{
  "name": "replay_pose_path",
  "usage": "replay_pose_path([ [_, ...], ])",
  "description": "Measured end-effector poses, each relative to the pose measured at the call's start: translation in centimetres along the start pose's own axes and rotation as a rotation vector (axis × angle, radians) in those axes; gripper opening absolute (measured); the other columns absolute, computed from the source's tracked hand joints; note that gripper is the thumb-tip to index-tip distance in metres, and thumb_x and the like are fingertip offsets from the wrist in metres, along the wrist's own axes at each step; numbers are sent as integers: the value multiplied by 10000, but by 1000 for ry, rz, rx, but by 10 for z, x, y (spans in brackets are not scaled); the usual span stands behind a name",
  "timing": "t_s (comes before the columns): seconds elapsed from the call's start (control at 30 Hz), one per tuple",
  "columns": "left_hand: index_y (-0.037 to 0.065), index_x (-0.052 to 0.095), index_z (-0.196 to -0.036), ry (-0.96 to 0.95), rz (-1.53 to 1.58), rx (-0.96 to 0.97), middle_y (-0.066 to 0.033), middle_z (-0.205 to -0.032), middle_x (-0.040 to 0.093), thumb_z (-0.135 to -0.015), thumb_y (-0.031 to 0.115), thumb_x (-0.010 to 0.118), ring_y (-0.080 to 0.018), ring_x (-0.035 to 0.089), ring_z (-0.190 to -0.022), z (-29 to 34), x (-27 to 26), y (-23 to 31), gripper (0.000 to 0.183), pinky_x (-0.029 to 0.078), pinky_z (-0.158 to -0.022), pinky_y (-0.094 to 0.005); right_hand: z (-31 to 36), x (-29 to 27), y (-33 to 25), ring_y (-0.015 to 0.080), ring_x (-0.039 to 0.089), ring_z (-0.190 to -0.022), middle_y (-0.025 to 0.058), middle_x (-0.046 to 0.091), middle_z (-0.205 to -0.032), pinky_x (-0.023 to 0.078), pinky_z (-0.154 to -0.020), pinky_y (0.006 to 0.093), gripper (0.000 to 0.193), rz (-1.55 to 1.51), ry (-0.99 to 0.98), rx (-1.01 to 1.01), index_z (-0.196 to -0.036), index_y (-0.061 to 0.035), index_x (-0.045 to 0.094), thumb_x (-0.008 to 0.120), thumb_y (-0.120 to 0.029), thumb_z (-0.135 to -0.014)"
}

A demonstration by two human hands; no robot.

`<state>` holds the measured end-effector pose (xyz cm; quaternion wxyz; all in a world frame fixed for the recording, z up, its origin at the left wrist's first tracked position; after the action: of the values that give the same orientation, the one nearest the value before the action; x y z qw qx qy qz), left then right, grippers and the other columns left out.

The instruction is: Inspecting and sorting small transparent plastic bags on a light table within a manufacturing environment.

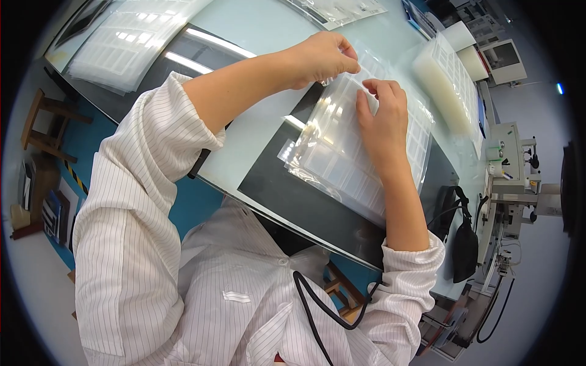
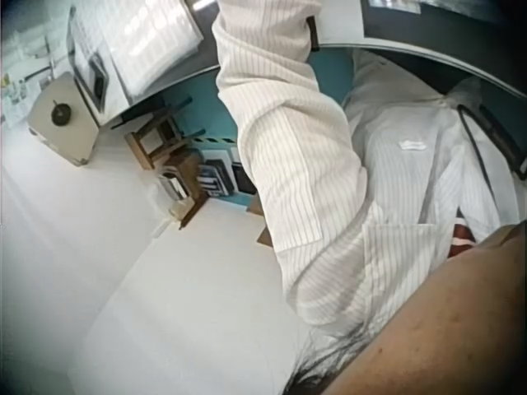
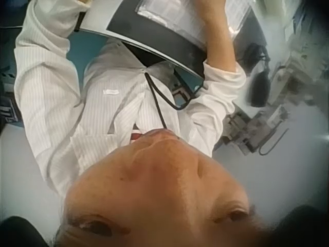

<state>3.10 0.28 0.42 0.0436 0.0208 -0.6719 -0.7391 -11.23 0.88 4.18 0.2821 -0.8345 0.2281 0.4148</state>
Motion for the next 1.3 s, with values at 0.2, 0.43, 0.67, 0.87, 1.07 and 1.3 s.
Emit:
replay_pose_path([
  [0.2,23,605,-999,-58,18,-5,-60,-828,576,-789,161,736,-133,485,-685,-2,2,-1,284,394,-591,-285,-3,2,0,267,595,-962,129,617,-1007,476,-874,365,160,-3,-8,-75,-1015,3,655,642,-52,-866],
  [0.43,28,618,-1018,-55,-17,12,-39,-792,552,-812,220,737,-107,460,-677,-1,5,-1,305,352,-548,-246,-4,2,4,252,594,-928,112,625,-974,481,-849,345,166,-4,44,-93,-1025,-2,649,646,-48,-866],
  [0.67,27,633,-900,-369,-73,72,-35,-771,557,-828,364,765,-102,478,-660,12,27,13,369,357,-552,-244,-3,-23,7,78,611,-877,48,683,-954,488,-781,221,133,-632,-29,198,-1020,32,642,611,-77,-950],
  [0.87,77,597,-840,-258,126,68,22,-671,512,-895,394,706,-39,422,-561,8,26,10,340,283,-474,-210,25,-21,-3,162,614,-792,68,654,-924,493,-706,297,134,-175,-56,75,-1008,-7,674,643,-57,-887],
  [1.07,24,575,-943,-140,207,60,-48,-780,586,-900,253,678,-85,507,-623,-8,16,1,255,386,-541,-222,28,-15,-17,274,599,-901,117,620,-952,487,-782,360,101,-58,-13,-66,-952,7,659,652,-44,-865],
  [1.3,56,586,-895,-110,105,61,4,-703,545,-921,285,659,-71,444,-585,-9,14,-2,241,326,-510,-211,30,-15,-17,291,578,-946,116,624,-963,471,-823,370,102,-57,17,-106,-944,3,663,662,-43,-853],
])
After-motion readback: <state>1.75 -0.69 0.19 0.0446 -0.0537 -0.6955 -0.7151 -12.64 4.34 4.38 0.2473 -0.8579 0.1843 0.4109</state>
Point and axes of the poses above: each hand's wrist, its own z-axis away from the middle knuckle, its own x-axis out of the palm, y = z × x, the point moved 8 cm from there along -z, towards the middle knuckle
